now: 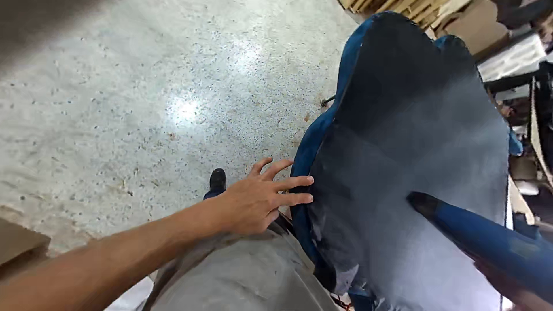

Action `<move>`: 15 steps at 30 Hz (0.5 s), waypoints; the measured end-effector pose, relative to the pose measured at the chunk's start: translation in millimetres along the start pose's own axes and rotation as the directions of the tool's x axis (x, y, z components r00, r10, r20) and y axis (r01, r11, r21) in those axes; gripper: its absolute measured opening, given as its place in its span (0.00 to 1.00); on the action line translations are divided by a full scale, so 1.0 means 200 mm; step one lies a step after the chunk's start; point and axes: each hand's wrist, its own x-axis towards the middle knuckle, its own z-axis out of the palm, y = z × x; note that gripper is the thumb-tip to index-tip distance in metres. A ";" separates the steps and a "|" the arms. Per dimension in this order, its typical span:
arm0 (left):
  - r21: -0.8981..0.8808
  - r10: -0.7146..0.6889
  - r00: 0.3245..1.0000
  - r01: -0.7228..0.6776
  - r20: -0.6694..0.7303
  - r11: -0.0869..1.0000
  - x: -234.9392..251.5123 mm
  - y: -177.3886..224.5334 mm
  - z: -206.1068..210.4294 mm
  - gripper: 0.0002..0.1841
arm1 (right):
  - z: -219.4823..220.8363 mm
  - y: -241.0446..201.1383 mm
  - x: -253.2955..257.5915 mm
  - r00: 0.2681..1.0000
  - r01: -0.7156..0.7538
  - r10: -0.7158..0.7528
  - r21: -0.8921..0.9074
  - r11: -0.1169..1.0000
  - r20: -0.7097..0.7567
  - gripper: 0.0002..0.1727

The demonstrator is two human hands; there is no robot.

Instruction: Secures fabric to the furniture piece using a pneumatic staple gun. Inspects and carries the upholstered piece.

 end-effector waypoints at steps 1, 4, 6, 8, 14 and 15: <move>-0.005 -0.012 1.000 0.012 -0.009 1.000 0.00 0.01 0.00 0.35 | 0.01 -0.04 0.15 0.988 0.148 -0.147 -0.019 0.989 0.042 0.26; -0.033 -0.065 0.996 0.063 -0.059 0.997 -0.01 0.05 0.03 0.35 | 0.20 -0.17 0.52 0.881 0.474 -0.473 -0.037 0.880 0.029 0.20; -0.059 -0.101 0.992 0.097 -0.074 0.994 -0.02 0.07 0.03 0.34 | 0.31 -0.20 0.65 0.830 0.557 -0.556 -0.026 0.830 0.041 0.21; -0.068 -0.131 0.989 0.126 -0.069 0.990 -0.02 0.08 0.04 0.34 | 0.38 -0.20 0.71 0.815 0.577 -0.574 -0.014 0.817 0.076 0.20; -0.102 -0.166 0.984 0.159 -0.058 0.982 -0.02 0.11 0.04 0.34 | 0.43 -0.19 0.76 0.784 0.617 -0.615 0.007 0.787 0.080 0.19; -0.107 -0.166 0.985 0.160 -0.054 0.981 -0.02 0.11 0.04 0.35 | 0.43 -0.20 0.76 0.781 0.621 -0.620 0.006 0.784 0.077 0.19</move>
